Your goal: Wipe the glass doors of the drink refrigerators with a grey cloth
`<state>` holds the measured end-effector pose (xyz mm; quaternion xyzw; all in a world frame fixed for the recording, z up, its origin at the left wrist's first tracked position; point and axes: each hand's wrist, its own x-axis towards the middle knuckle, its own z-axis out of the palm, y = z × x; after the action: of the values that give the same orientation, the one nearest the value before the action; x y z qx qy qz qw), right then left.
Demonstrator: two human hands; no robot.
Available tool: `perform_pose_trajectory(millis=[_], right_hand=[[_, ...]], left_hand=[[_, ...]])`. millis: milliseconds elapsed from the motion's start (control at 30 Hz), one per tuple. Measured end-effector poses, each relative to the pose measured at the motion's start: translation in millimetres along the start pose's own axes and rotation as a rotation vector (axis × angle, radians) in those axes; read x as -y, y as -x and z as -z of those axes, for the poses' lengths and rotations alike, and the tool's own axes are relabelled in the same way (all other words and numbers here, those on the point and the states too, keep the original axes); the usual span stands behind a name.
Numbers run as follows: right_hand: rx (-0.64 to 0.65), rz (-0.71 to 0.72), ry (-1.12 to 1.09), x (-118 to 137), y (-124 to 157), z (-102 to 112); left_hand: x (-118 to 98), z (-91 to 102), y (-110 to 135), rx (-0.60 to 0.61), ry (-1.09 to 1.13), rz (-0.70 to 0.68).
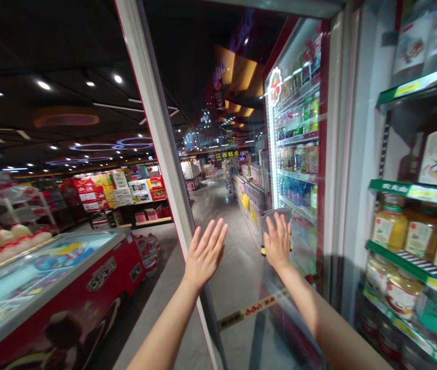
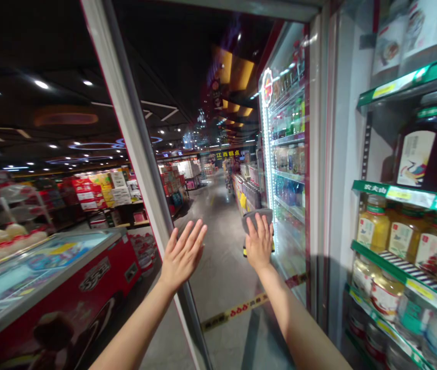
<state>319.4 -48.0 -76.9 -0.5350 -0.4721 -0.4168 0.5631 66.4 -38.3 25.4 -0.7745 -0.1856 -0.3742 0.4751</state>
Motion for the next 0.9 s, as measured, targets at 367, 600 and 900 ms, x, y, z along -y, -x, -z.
perform_pose_trajectory(millis=[367, 600, 900], right_hand=[[0.110, -0.059, 0.039, -26, -8, 3], [0.024, -0.267, 0.083, -69, 20, 12], [0.135, -0.194, 0.055, -115, 15, 17]], left_hand=[[-64, -41.3, -21, 0.039, 0.164, -0.170], [-103, -55.2, -51, 0.183, 0.186, -0.146], [-98, -59.1, -52, 0.296, 0.102, -0.173]])
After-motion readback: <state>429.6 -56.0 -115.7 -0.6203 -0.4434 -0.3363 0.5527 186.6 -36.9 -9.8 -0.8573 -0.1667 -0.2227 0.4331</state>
